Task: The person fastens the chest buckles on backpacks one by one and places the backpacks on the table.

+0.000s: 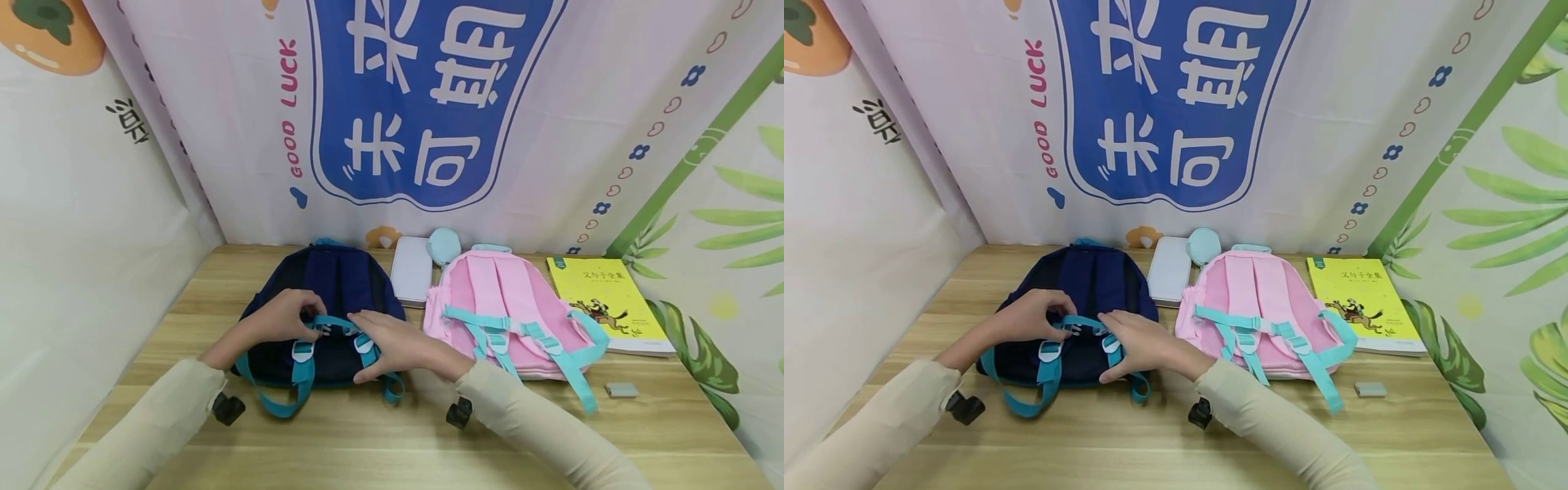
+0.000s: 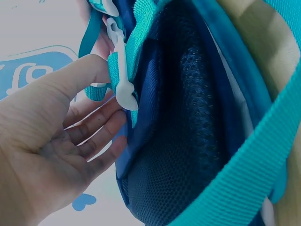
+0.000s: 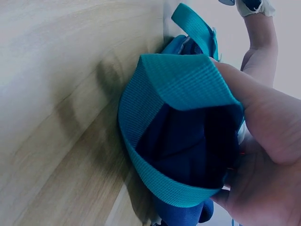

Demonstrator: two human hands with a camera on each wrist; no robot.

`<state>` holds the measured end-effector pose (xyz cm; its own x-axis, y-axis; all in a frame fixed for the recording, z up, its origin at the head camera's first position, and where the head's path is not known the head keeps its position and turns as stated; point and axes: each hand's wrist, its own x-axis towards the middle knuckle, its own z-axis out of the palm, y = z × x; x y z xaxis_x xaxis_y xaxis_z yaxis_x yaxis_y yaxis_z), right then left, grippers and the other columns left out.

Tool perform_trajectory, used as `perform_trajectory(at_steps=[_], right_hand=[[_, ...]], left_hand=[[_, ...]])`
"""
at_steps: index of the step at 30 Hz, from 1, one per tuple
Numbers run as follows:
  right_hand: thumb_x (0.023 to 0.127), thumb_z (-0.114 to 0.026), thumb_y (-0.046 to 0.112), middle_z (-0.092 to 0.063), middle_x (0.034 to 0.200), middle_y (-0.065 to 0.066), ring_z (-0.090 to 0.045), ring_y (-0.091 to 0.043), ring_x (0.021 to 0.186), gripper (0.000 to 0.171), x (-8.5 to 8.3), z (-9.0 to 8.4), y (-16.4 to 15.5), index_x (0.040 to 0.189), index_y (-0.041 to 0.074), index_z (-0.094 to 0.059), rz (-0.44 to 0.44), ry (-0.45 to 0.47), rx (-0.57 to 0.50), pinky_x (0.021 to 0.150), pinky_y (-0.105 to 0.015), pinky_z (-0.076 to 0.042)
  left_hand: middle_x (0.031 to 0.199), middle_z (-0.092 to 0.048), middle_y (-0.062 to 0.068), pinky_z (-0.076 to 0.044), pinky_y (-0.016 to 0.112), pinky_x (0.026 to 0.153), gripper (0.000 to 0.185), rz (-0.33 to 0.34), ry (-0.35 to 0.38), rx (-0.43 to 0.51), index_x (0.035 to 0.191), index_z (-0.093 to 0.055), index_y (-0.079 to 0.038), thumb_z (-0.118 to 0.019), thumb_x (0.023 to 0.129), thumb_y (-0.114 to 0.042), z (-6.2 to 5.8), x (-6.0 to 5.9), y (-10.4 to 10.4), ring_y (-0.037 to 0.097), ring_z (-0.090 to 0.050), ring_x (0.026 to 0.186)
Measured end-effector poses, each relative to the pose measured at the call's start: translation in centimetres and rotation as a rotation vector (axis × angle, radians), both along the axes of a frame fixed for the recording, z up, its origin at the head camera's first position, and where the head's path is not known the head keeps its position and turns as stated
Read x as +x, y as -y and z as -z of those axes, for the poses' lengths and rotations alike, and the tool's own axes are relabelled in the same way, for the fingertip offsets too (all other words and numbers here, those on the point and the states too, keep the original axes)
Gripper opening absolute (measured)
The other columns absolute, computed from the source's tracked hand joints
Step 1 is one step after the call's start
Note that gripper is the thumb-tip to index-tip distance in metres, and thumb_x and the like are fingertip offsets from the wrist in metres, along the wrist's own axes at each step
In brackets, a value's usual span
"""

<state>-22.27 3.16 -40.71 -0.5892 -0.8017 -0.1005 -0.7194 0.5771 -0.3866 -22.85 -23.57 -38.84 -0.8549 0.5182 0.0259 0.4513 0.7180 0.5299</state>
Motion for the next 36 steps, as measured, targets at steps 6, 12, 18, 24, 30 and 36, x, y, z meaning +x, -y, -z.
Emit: perform_trajectory(at_steps=[6, 12, 18, 24, 30, 36], right_hand=[[0.083, -0.079, 0.057, -0.03, 0.167, -0.008, -0.028, -0.024, 0.155, 0.106, 0.0, -0.2, -0.1, 0.162, 0.012, -0.025, 0.001, 0.011, -0.001, 0.124, -0.042, -0.03], [0.078, -0.08, 0.062, -0.029, 0.167, -0.009, -0.027, -0.024, 0.156, 0.111, -0.3, -0.5, -0.3, 0.162, 0.014, -0.026, -0.006, 0.039, -0.001, 0.124, -0.044, -0.029], [0.081, -0.079, 0.06, -0.03, 0.167, -0.009, -0.027, -0.022, 0.156, 0.105, -0.9, -0.6, -0.4, 0.161, 0.012, -0.029, -0.014, 0.096, -0.028, 0.125, -0.042, -0.028], [0.101, -0.059, 0.048, -0.052, 0.153, -0.011, -0.048, -0.023, 0.142, 0.066, -1.2, -0.7, 0.1, 0.152, 0.007, -0.048, 0.008, 0.076, -0.1, 0.116, -0.04, -0.042], [0.107, -0.055, 0.027, -0.068, 0.126, -0.007, -0.063, -0.019, 0.119, 0.037, -1.1, -0.6, 0.6, 0.135, 0.006, -0.065, 0.032, -0.073, -0.157, 0.1, -0.034, -0.053], [0.1, -0.065, 0.022, -0.069, 0.121, -0.007, -0.064, -0.019, 0.113, 0.032, -0.9, -0.6, 1.0, 0.129, 0.008, -0.07, 0.075, -0.102, -0.158, 0.094, -0.035, -0.055]], left_hand=[[0.094, -0.068, 0.001, -0.053, 0.036, 0.081, 0.022, -0.013, 0.014, 0.023, 0.096, -0.071, -0.01, -0.083, 0.078, -0.01, 0.0, 0.4, 0.3, 0.014, -0.06, 0.087], [0.092, -0.067, 0.0, -0.051, 0.03, 0.076, 0.024, -0.036, 0.037, 0.029, 0.096, -0.069, -0.011, -0.084, 0.077, -0.008, 0.2, 0.5, 0.5, 0.012, -0.058, 0.084], [0.084, -0.06, -0.001, -0.045, 0.026, 0.068, 0.023, -0.047, 0.045, 0.033, 0.095, -0.068, -0.011, -0.083, 0.078, -0.007, 0.5, 0.5, 0.6, 0.013, -0.051, 0.075], [0.086, -0.062, 0.0, -0.044, 0.025, 0.068, 0.022, -0.044, 0.03, 0.05, 0.094, -0.069, -0.011, -0.082, 0.078, -0.007, 0.7, 0.6, 0.8, 0.013, -0.05, 0.076], [0.092, -0.069, 0.001, -0.047, 0.024, 0.07, 0.022, -0.036, 0.002, 0.093, 0.096, -0.07, -0.011, -0.085, 0.079, -0.009, 0.7, 0.8, 0.8, 0.013, -0.056, 0.081], [0.093, -0.07, -0.001, -0.05, 0.025, 0.074, 0.023, -0.042, -0.073, 0.105, 0.096, -0.072, -0.013, -0.086, 0.078, -0.009, 0.8, 1.0, 1.0, 0.011, -0.061, 0.085]])
